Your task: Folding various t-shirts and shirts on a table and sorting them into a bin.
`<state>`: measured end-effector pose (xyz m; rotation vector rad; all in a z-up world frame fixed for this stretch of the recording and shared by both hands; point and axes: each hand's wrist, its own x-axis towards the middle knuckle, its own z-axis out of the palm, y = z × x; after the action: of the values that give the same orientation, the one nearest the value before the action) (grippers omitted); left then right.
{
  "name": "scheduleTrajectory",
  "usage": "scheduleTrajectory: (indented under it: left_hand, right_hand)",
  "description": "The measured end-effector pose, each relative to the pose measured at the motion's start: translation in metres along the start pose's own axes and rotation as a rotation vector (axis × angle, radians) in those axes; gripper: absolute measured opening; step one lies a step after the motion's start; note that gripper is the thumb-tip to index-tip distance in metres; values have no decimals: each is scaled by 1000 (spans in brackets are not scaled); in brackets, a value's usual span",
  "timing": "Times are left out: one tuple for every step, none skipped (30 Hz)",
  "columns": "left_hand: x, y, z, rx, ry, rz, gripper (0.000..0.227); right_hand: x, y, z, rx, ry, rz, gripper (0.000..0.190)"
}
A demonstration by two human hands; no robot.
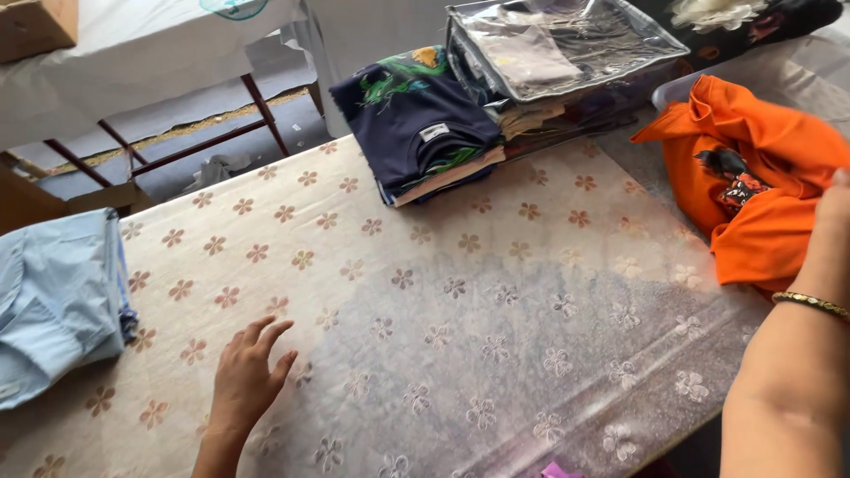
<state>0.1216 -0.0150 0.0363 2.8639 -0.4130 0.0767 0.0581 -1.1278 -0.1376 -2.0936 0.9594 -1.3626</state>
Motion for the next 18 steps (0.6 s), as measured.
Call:
scheduleTrajectory:
  left_hand:
    - [-3,-3,2,0,0,-8,49]
    - [-6,-5,4,-141,5,7,45]
    - [-9,-8,6,-282,13,22,41]
    - [-10,-13,16,-282,15,14,41]
    - [-9,-17,26,-415,26,31,39]
    - [-8,-22,35,-549,38,50,37]
    - [-8,-23,42,-545,45,46,37]
    - [-8,-25,48,-726,70,26,39]
    - [-10,-25,57,-913,95,2,42]
    - [-8,-26,60,-913,101,-7,42]
    - [-9,-28,64,-1055,126,30,47]
    - [-9,-29,67,-1196,153,69,51]
    - [-9,-29,69,-1193,166,54,51]
    - [-8,-29,71,-1388,169,50,57]
    - [-9,-30,75,-1585,179,44,63]
    - [-5,-34,83,-1584,202,26,63]
    - [-2,-38,90,-1515,233,-11,65]
    - [1,-43,98,-1446,262,-48,69]
  right_hand:
    - [-48,-61,-4,4,-7,-3,32]
    - [-53,-137,-4,145,-63,100,30]
    - [-55,-198,-27,286,-119,204,29]
    - [-88,-252,-39,290,-127,201,29]
    - [-121,-322,-46,136,-50,-186,20]
    - [-159,-408,-53,-21,30,-572,13]
    - [-200,-472,-53,-12,30,-573,13]
    - [-249,-539,-60,88,-106,-688,12]
    - [-305,-608,-80,187,-248,-805,13]
    - [-338,-626,-79,288,-392,-919,14]
    - [-384,-644,-83,393,-540,-1034,15]
    - [-439,-667,-93,499,-689,-1146,16]
    - [-465,-681,-109,513,-699,-1154,16]
    - [-491,-695,-126,619,-923,-1250,32]
    - [-517,-708,-143,726,-1156,-1344,48]
    - [-525,-702,-135,743,-1171,-1357,48]
    - [-533,-696,-127,720,-1237,-1355,43]
    - [-541,-690,-119,695,-1304,-1353,39]
